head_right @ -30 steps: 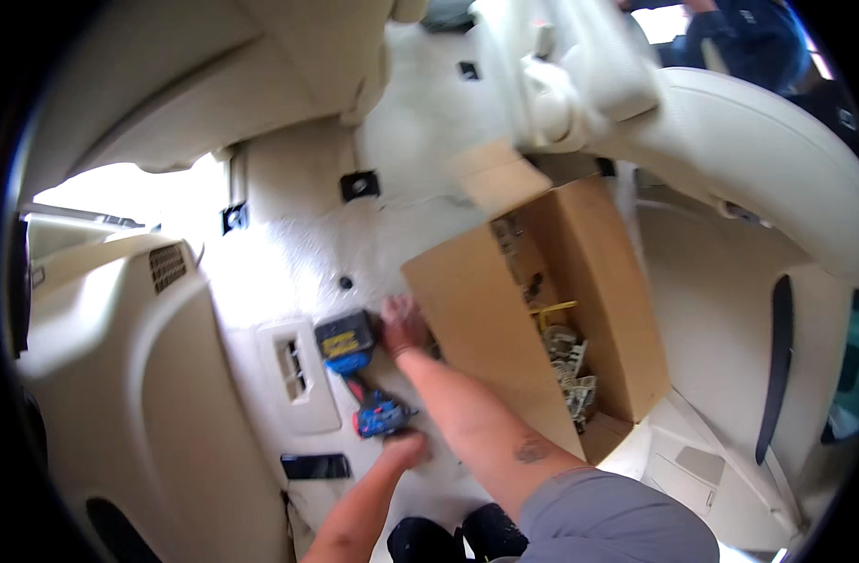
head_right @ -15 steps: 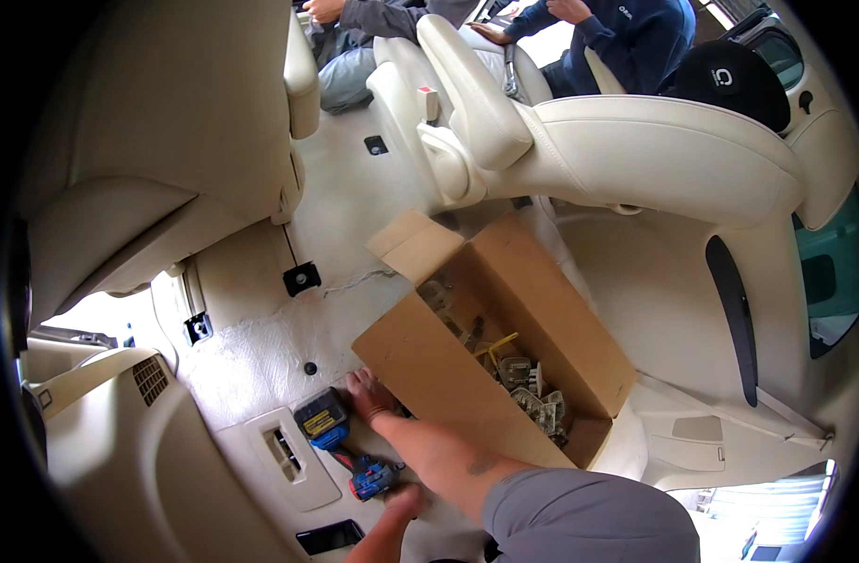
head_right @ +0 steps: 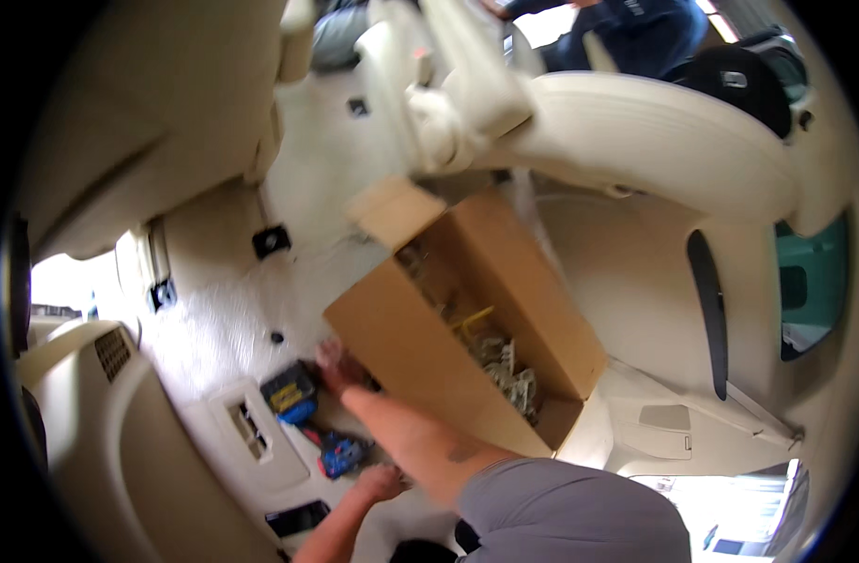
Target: The person is kneeling on the floor of a car's rear passenger area, installing beige plastic trim pieces. They use a cordless power drill to secure the parts to the floor and handle several plastic components from a cardboard box.
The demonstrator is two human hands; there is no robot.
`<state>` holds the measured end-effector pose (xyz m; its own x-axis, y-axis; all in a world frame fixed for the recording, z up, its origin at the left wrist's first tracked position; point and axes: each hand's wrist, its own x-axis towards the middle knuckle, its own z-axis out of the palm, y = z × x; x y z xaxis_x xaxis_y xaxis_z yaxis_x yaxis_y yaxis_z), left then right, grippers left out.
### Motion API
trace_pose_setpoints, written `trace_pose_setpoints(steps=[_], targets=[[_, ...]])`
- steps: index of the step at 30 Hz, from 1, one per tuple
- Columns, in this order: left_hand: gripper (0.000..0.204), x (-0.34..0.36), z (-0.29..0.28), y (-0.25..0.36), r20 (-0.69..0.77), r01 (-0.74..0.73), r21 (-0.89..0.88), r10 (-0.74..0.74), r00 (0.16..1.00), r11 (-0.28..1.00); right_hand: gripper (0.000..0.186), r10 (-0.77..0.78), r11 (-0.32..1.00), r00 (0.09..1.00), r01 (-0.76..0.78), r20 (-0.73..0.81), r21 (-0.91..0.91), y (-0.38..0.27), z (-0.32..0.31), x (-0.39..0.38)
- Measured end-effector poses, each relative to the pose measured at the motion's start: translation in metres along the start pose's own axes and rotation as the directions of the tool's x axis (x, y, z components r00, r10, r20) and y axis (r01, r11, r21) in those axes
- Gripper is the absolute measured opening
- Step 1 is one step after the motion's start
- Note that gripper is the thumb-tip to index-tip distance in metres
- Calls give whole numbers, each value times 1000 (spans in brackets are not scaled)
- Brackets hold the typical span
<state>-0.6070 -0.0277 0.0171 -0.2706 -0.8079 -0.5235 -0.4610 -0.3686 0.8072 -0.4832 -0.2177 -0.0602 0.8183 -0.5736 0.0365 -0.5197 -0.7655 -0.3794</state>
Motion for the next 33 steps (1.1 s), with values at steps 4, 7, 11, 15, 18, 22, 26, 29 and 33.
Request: trace_pose_setpoints(steps=[4, 7, 11, 15, 18, 22, 26, 29, 33], targets=[[12, -85, -147, 38, -591, -596, -429, 288, 754, 679, 21, 0, 998, 993, 7, 118, -61, -9, -1, -1], [4, -112, -217, -38, -994, -318, -21, 16, 111, 948, 23, -49, 990, 997, 56, 58, -128, -9, -17, 4], [33, -145, -266, -182, -980, 472, -115, -21, -198, 874, 16, -129, 983, 983, 110, -130, -146, -12, -25, 13], [36, -154, -240, -252, -994, 699, -101, -97, -45, 708, 12, -101, 977, 994, 105, 33, -186, -21, -23, 16], [34, -141, -253, -238, -989, 681, -113, -145, -11, 724, 17, -176, 970, 984, 166, -41, -180, -5, -18, 17], [40, -141, -233, -259, -988, 670, -115, -153, -2, 734, 19, -94, 989, 996, 92, -12, -116, -11, -26, 16], [41, -136, -234, -261, -988, 683, -120, -151, -15, 720, 18, -83, 987, 996, 78, -35, -140, -7, -21, 16], [43, -142, -234, -257, -985, 693, -119, -172, 8, 711, 18, -47, 990, 999, 47, 7, -134, -14, -28, 15], [42, -142, -233, -255, -983, 707, -131, -186, 2, 695, 19, -49, 991, 999, 48, -9, -125, -21, -30, 14]])
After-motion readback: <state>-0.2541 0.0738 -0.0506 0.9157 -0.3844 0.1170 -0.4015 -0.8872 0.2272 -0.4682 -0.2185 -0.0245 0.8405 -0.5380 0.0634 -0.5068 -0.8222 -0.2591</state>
